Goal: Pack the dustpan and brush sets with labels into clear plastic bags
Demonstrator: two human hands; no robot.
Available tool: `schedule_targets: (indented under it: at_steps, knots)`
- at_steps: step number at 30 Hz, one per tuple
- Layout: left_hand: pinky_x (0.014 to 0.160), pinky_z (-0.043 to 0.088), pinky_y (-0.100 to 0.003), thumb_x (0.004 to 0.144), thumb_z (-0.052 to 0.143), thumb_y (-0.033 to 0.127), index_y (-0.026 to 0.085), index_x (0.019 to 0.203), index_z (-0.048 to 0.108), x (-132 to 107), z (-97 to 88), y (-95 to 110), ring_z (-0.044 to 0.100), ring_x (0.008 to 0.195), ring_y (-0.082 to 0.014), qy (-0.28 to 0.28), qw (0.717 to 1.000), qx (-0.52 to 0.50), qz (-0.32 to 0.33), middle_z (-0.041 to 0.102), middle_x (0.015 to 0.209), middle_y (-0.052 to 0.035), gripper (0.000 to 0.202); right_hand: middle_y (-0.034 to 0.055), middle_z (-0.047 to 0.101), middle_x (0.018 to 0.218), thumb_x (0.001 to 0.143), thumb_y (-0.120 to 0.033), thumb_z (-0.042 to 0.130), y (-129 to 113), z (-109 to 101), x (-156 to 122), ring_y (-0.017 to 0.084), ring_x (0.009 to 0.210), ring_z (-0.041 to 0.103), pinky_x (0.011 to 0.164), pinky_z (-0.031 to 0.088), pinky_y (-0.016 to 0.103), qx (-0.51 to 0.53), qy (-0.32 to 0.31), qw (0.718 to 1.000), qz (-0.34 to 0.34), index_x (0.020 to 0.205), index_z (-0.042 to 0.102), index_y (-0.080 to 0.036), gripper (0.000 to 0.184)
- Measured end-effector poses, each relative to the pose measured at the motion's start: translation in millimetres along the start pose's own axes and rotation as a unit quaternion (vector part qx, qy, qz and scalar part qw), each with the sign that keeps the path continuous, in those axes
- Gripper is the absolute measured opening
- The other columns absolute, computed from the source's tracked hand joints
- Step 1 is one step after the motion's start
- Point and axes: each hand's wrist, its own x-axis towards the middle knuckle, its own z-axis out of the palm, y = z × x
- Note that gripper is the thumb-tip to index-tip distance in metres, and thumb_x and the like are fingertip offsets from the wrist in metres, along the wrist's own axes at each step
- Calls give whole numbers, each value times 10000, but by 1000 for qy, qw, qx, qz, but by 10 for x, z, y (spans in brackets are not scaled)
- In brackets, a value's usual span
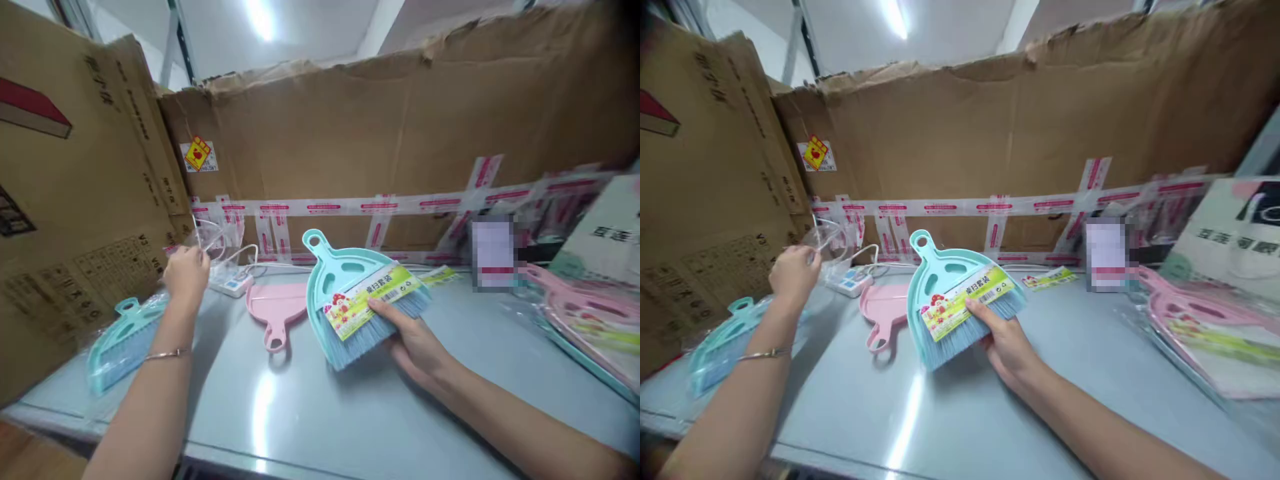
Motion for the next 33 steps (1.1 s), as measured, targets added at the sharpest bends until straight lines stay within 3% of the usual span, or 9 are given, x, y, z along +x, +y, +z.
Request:
schedule_targets:
  at_steps: [3,5,9,13,19,26,31,33]
  knots:
    - [684,408,-319,875,412,278,166,818,668,-193,-203,389,540,853,-235,53,991,-32,117,595,891,-105,286,48,705,1019,574,-282,828,-8,-30,-30,238,906,665,683,565,307,-21,-47,998,20,1160,588,-207,637]
    - [669,404,-299,889,412,271,169,791,660,-335,-286,609,535,815,-214,54,978,-55,193,580,835,-90,286,55,709,1001,580,-297,826,-6,-40,-51,246,890,671,715,568,338,-34,-74,996,27,1155,591,-202,628]
    - [606,397,-262,901,423,230,165,850,657,-564,-319,867,533,706,-165,54,953,-130,266,569,775,-60,248,73,710,1000,587,-296,825,9,-49,-64,252,900,672,788,559,364,-69,-94,992,38,1103,610,-173,573]
    - [614,415,-242,900,448,199,145,1014,612,-691,-318,962,547,670,-137,111,932,-191,288,610,779,-43,206,79,695,1060,607,-277,817,39,-70,-35,255,965,657,818,552,361,-81,-95,991,53,1109,596,-175,557]
    - [582,391,-223,862,490,109,157,777,605,-878,-408,1111,552,701,-130,131,870,-188,436,634,747,-21,152,76,701,1029,617,-270,814,103,-63,-23,243,910,672,777,564,355,-32,-73,996,40,1155,579,-181,594]
    - [520,373,-230,816,528,49,159,868,621,-976,-464,1187,520,649,-125,182,848,-195,457,650,769,-18,153,52,701,1021,583,-264,838,113,-23,-10,221,896,667,743,565,326,10,-37,999,-24,1231,543,-221,713]
    - [568,431,-243,810,527,37,112,982,607,-1112,-443,1277,524,665,-135,185,806,-253,501,644,768,-38,204,68,703,1004,597,-281,830,144,-1,-70,219,870,668,751,559,331,3,-60,998,6,1185,570,-176,652]
    - [571,437,-242,818,520,43,107,987,606,-1141,-432,1296,526,663,-135,168,805,-272,499,634,746,-36,200,75,707,984,585,-255,835,156,-5,-81,222,867,668,750,559,329,10,-67,997,29,1182,568,-157,661]
